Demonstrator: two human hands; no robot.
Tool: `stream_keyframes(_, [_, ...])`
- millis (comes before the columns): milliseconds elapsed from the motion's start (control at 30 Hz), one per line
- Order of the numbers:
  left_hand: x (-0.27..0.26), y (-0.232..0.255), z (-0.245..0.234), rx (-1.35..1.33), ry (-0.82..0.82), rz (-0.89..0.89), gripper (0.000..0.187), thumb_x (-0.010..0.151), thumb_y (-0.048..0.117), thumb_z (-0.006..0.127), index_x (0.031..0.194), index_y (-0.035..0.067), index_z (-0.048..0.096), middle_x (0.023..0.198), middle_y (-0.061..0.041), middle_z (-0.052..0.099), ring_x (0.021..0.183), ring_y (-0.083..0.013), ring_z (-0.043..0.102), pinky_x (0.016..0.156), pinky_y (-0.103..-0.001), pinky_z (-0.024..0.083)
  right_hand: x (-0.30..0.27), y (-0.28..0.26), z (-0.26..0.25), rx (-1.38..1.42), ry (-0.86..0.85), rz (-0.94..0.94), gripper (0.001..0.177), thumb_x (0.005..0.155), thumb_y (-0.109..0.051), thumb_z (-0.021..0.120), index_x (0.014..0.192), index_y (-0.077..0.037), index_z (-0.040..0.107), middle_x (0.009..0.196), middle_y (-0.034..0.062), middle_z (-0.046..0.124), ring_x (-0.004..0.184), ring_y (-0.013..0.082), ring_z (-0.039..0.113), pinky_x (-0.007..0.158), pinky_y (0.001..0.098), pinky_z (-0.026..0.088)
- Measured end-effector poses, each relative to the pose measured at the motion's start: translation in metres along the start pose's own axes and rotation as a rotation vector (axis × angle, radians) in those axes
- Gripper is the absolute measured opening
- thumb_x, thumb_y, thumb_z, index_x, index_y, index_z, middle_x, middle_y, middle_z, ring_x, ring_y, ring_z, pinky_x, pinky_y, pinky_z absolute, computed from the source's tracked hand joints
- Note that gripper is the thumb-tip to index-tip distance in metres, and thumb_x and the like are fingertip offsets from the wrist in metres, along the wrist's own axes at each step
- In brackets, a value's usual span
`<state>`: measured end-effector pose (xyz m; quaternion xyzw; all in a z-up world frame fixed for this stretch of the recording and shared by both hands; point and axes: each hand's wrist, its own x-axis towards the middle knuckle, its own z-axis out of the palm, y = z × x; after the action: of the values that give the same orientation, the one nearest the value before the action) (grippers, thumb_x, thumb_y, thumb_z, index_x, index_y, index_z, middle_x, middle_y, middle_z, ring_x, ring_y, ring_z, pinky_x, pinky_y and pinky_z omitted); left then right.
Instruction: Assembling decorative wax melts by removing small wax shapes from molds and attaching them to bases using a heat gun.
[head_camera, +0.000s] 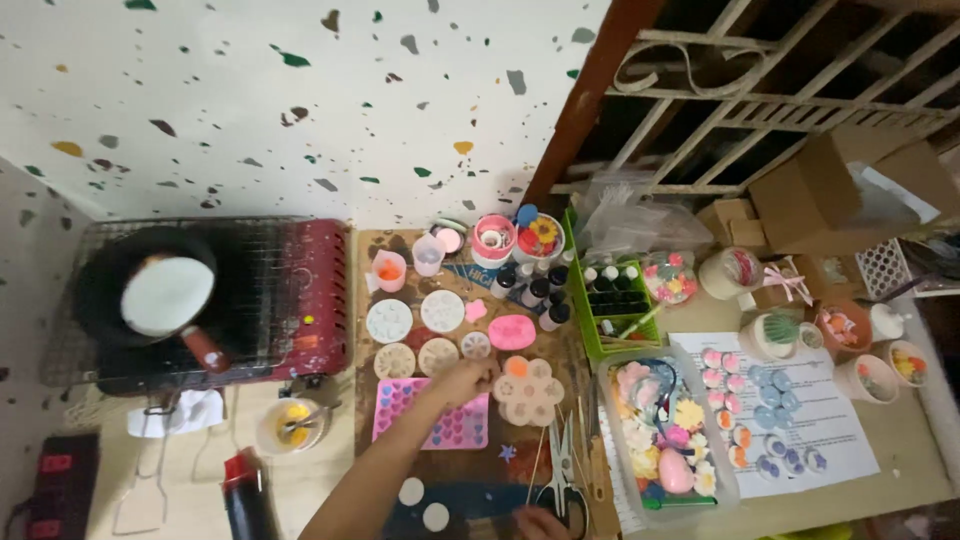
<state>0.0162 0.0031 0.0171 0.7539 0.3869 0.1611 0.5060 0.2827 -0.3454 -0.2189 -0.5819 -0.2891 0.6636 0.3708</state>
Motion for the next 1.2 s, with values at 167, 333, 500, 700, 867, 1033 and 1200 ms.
stream_keyframes(167, [-0.024, -0.006, 0.008, 0.261, 0.254, 0.095, 0.023, 0.085, 0.015, 0.074, 0.108, 0.012, 0.071, 0.107, -0.015, 0.073, 0.102, -0.0367, 0.068, 0.086, -0.048, 0.054, 0.017, -0.175, 0.113, -0.173, 0.094, -0.101, 0.034, 0.090, -0.009, 0.074, 0.123, -0.010, 0.067, 0.077, 0.0034, 0.070, 0.069, 0.0117, 0.066, 0.061, 0.0295, 0.054])
stream_keyframes(333, [-0.074, -0.001, 0.019, 0.573, 0.618, 0.176, 0.034, 0.078, 0.011, 0.070, 0.111, 0.001, 0.067, 0.135, -0.031, 0.055, 0.123, -0.0506, 0.053, 0.098, -0.053, 0.046, 0.029, -0.295, 0.174, -0.774, 0.212, -0.251, 0.060, 0.086, -0.007, 0.066, 0.144, -0.017, 0.054, 0.088, 0.0233, 0.070, 0.081, 0.0369, 0.069, 0.073, 0.0450, 0.054])
stream_keyframes(500, [-0.087, 0.022, 0.017, 0.530, 0.508, 0.164, 0.045, 0.079, 0.015, 0.071, 0.123, 0.008, 0.068, 0.129, -0.025, 0.057, 0.120, -0.0438, 0.055, 0.098, -0.053, 0.046, 0.060, -0.305, 0.186, -0.932, 0.218, -0.332, 0.058, 0.084, -0.010, 0.066, 0.140, -0.015, 0.052, 0.119, 0.0285, 0.061, 0.099, 0.0492, 0.063, 0.083, 0.0561, 0.051])
stream_keyframes(700, [-0.077, 0.023, 0.020, 0.626, 0.503, 0.118, 0.047, 0.075, 0.022, 0.075, 0.118, 0.007, 0.068, 0.130, -0.028, 0.056, 0.123, -0.0444, 0.051, 0.094, -0.053, 0.044, 0.090, -0.284, 0.182, -0.989, 0.258, -0.304, 0.055, 0.083, -0.017, 0.070, 0.136, -0.015, 0.056, 0.125, 0.0336, 0.055, 0.104, 0.0519, 0.060, 0.086, 0.0563, 0.052])
stream_keyframes(867, [-0.073, 0.027, 0.019, 0.691, 0.454, 0.074, 0.040, 0.079, 0.025, 0.075, 0.114, 0.006, 0.068, 0.129, -0.024, 0.057, 0.126, -0.0418, 0.050, 0.091, -0.052, 0.043, 0.103, -0.274, 0.173, -0.949, 0.175, -0.266, 0.049, 0.084, -0.020, 0.070, 0.131, -0.015, 0.059, 0.118, 0.0325, 0.058, 0.103, 0.0509, 0.063, 0.087, 0.0552, 0.054])
stream_keyframes(1033, [-0.079, 0.028, 0.016, 0.626, 0.438, 0.044, 0.038, 0.075, 0.025, 0.076, 0.111, 0.011, 0.071, 0.120, -0.019, 0.059, 0.119, -0.0381, 0.053, 0.084, -0.050, 0.043, 0.088, -0.287, 0.183, -0.809, 0.163, -0.106, 0.052, 0.085, -0.020, 0.068, 0.134, -0.014, 0.054, 0.113, 0.0329, 0.065, 0.095, 0.0524, 0.067, 0.080, 0.0564, 0.056])
stream_keyframes(1200, [-0.095, 0.011, 0.026, 0.636, 0.550, 0.148, 0.041, 0.073, 0.020, 0.073, 0.111, 0.008, 0.069, 0.121, -0.018, 0.060, 0.117, -0.0369, 0.055, 0.086, -0.050, 0.044, 0.070, -0.307, 0.194, -1.071, 0.229, -0.348, 0.069, 0.079, -0.018, 0.075, 0.144, -0.017, 0.049, 0.114, 0.0372, 0.059, 0.101, 0.0536, 0.061, 0.081, 0.0570, 0.053])
